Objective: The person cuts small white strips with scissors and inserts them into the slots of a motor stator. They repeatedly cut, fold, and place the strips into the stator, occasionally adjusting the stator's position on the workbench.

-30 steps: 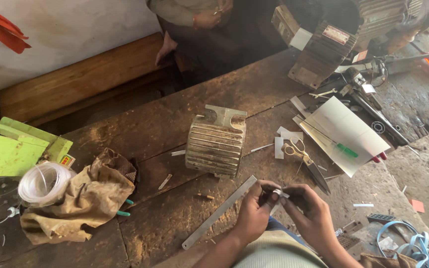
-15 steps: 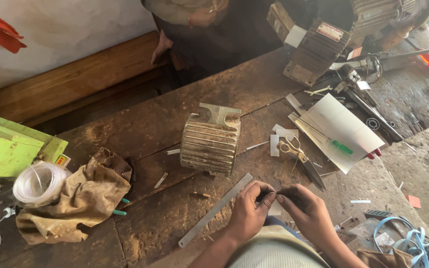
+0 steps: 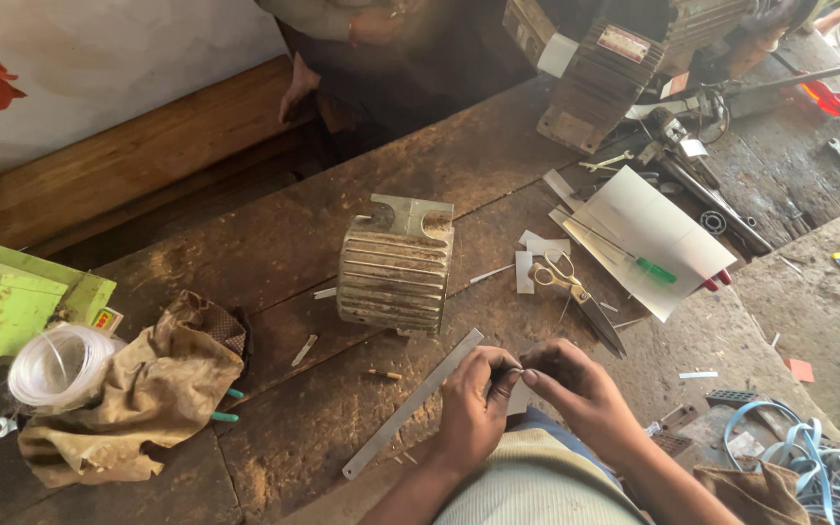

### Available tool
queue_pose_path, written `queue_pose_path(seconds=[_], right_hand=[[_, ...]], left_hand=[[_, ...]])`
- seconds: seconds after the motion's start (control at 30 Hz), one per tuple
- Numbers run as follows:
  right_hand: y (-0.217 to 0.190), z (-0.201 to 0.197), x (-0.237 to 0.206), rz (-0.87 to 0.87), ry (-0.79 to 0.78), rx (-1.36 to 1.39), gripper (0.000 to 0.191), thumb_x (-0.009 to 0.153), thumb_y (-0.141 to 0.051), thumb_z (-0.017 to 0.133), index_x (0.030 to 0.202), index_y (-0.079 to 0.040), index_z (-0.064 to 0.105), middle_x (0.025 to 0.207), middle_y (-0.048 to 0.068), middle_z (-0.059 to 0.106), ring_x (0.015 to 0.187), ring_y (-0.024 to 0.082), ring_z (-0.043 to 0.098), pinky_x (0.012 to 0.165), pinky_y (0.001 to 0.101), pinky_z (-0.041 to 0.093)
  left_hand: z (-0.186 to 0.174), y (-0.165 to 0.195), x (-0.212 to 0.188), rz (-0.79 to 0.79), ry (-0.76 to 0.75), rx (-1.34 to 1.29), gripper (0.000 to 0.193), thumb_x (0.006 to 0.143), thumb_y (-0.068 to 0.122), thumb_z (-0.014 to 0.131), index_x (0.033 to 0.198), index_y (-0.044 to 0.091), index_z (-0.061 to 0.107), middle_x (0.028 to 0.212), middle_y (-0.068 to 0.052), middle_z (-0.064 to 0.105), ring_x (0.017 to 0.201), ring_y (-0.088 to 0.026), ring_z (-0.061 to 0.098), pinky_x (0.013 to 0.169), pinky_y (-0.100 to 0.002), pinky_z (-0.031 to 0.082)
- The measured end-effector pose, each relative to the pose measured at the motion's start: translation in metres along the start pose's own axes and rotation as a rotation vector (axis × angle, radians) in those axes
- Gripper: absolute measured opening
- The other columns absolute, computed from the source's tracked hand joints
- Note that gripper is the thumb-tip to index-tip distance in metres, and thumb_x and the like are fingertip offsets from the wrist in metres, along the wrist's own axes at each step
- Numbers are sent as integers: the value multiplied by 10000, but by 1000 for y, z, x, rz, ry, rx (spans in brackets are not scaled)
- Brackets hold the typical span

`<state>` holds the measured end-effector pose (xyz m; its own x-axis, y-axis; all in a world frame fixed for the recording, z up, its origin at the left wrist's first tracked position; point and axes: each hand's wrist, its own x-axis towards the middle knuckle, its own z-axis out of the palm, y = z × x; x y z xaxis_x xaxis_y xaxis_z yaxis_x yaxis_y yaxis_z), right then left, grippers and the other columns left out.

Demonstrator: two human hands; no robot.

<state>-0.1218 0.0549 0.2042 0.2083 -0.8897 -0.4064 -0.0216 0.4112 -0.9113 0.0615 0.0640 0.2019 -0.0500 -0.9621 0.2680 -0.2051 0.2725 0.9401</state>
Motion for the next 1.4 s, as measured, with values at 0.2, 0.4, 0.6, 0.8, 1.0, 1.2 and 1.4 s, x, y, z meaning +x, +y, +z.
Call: queue_pose_path(seconds=[0.2,0.4,0.6,0.8,1.0,1.2,1.4], right_hand=[[4,7,-2,-311,103,-263,87,895,-58,736,932,1,686,948,55,636,903,117,632,816,290,530],[0,2,3,-216,120,-484,135,839,-69,777,958,-7,762,903,63,743,861,134,712,792,312,575],[-3,5,3,-113,123,-306,265,875,-94,691,1137,-68,715,1008,57,793,945,84,750,841,248,594],[-15,6,-3,-292,184,-651,170,818,-101,775,987,-84,790,911,32,800,771,131,785,663,283,613],[-35,20,-12,-493,137,-723,165,796,-102,780,960,-88,794,932,33,770,763,167,771,610,293,598],[-27,21,-11,-460,133,-683,122,763,-103,812,883,-84,795,912,20,767,754,152,774,566,302,589],[-5,19,2,-452,210,-696,145,765,-39,804,855,-1,696,815,70,685,725,175,727,631,298,570]], left_hand=[[-2,4,0,-22,-11,-1,101,976,89,688,1033,49,614,985,-123,673,909,-315,692,784,-408,543],[-16,-1,0,-18,-219,174,391,916,52,714,1253,115,528,984,-113,697,946,-335,684,782,-453,529],[-18,-5,3,-348,-152,-172,424,947,36,675,1296,161,469,1063,-109,685,959,-274,735,801,-415,611],[-27,7,4,-295,-290,56,300,933,71,718,1211,89,607,1023,-127,715,898,-281,719,782,-391,575],[-23,9,5,-135,-79,50,135,865,-11,713,991,34,729,955,-124,747,869,-276,743,761,-365,586],[-16,-8,-4,-172,-32,-80,134,877,-70,704,966,27,730,939,-90,773,846,-181,762,740,-307,616],[-6,-29,-4,-316,-67,-353,133,902,-61,694,981,41,724,925,-53,747,865,-108,700,799,-270,595]])
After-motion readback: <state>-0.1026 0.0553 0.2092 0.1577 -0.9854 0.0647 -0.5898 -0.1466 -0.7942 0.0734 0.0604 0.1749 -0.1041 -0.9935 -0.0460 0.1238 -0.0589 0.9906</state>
